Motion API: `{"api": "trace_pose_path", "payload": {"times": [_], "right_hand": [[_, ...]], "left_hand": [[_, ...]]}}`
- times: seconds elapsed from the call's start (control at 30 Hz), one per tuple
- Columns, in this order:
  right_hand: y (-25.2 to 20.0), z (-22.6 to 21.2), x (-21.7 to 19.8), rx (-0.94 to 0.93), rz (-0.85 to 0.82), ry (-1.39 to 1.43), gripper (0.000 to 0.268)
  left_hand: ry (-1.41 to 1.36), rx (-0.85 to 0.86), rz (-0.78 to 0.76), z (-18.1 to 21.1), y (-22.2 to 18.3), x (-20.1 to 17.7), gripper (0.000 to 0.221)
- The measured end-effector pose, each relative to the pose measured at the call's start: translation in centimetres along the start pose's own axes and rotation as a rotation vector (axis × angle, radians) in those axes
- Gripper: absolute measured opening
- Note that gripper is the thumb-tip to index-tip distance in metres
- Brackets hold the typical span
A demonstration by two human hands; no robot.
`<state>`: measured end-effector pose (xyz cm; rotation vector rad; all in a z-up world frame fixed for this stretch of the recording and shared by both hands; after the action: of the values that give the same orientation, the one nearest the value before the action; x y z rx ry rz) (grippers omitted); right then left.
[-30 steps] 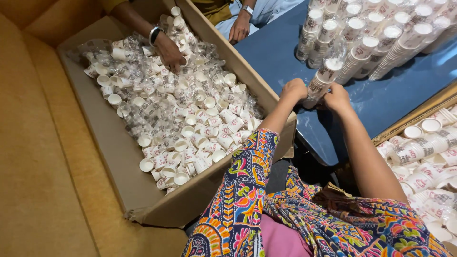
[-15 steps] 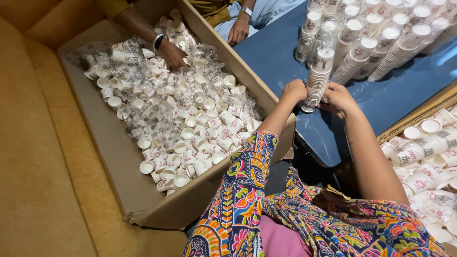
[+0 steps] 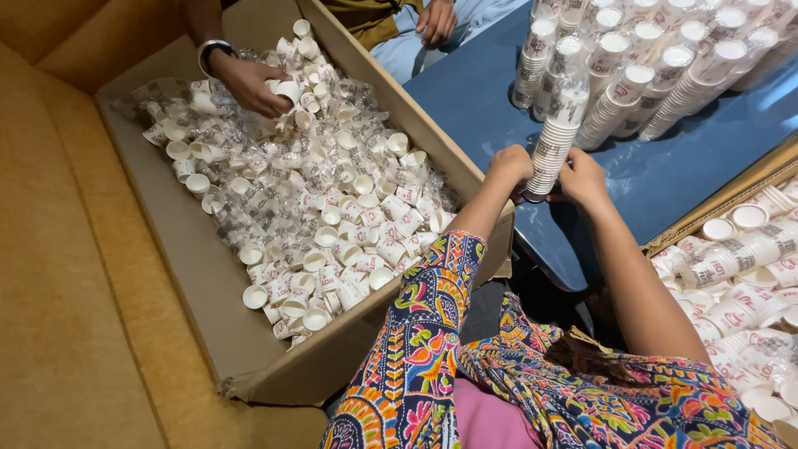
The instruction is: The person organizes paper cups by hand, stacking them and placing them into plastic bags within a manufacturing or packaging environment.
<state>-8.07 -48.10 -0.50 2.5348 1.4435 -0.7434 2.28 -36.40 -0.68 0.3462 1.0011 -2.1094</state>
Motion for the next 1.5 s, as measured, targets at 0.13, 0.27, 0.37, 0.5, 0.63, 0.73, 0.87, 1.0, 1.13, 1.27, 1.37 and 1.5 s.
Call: {"api": "trace_pose_path", "payload": {"times": [0.13,0.27,0.37,0.5,0.63,0.73,0.87,1.0,1.13,1.27,1.37,1.5], "right_hand": [[0.8,2.6,0.8,0.064,-0.073,0.294,0.023],[1.8,3.8,1.2,-0.024,-0.052,0.450,0.023],[2.7,3.9,1.4,-0.014,-0.115,0.672,0.022],[3.6,2.8,1.9,-0.082,-0.464,0.969,0.024],[1.5,-0.8,1.1,-0.113,-0.373,1.111,0.033],[1.1,-1.3,1.1,-0.163,-0.436,1.296,0.044],[-0.3,-3.4,0.9,-0.226,-0.411,1.261,0.055],[0.3,-2.2,0.8,-0.201,-0.439,1.270,0.058],[2.0,0.4,0.0,-0.202,-0.479,1.326,0.051],[6.3,5.0,-0.2,-0.131,-0.440,1.363,0.039],[4.4,3.4,-1.6,-0.054,-0.224,1.198,0.036],[1.1,-1.2,-2.5,0.020,-0.107,0.948,0.037]], "left_hand": [[-0.091,-0.002,-0.027,1.0,-2.7,-0.9,0.015],[-0.134,0.189,0.094,-0.2,3.8,1.2,0.024],[-0.134,0.419,0.366,-1.0,8.3,1.8,0.036],[-0.276,0.642,0.509,-0.5,7.5,1.0,0.026],[-0.313,0.843,0.525,1.3,1.4,-0.9,0.027],[-0.343,0.805,0.477,2.1,-0.2,-1.1,0.027],[-0.119,0.792,0.478,2.2,2.8,0.7,0.034],[0.111,0.605,0.445,1.7,5.4,3.1,0.039],[0.061,0.772,0.470,1.3,2.8,2.2,0.036],[0.107,0.988,0.532,2.9,-0.3,2.2,0.028],[0.139,0.916,0.552,3.7,-2.9,1.1,0.028],[-0.181,0.869,0.570,3.0,-4.3,-1.1,0.024]]}}
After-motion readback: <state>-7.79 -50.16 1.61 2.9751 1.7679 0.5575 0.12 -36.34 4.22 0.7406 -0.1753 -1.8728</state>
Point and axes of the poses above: each hand's wrist, its own y-axis towards the middle knuckle, its own x-axis out of the palm, z = x × y, the point moved 5 cm from there along y, towards the middle knuckle, and after that the axes turned 5 degrees about -y, right-handed, at the moved point
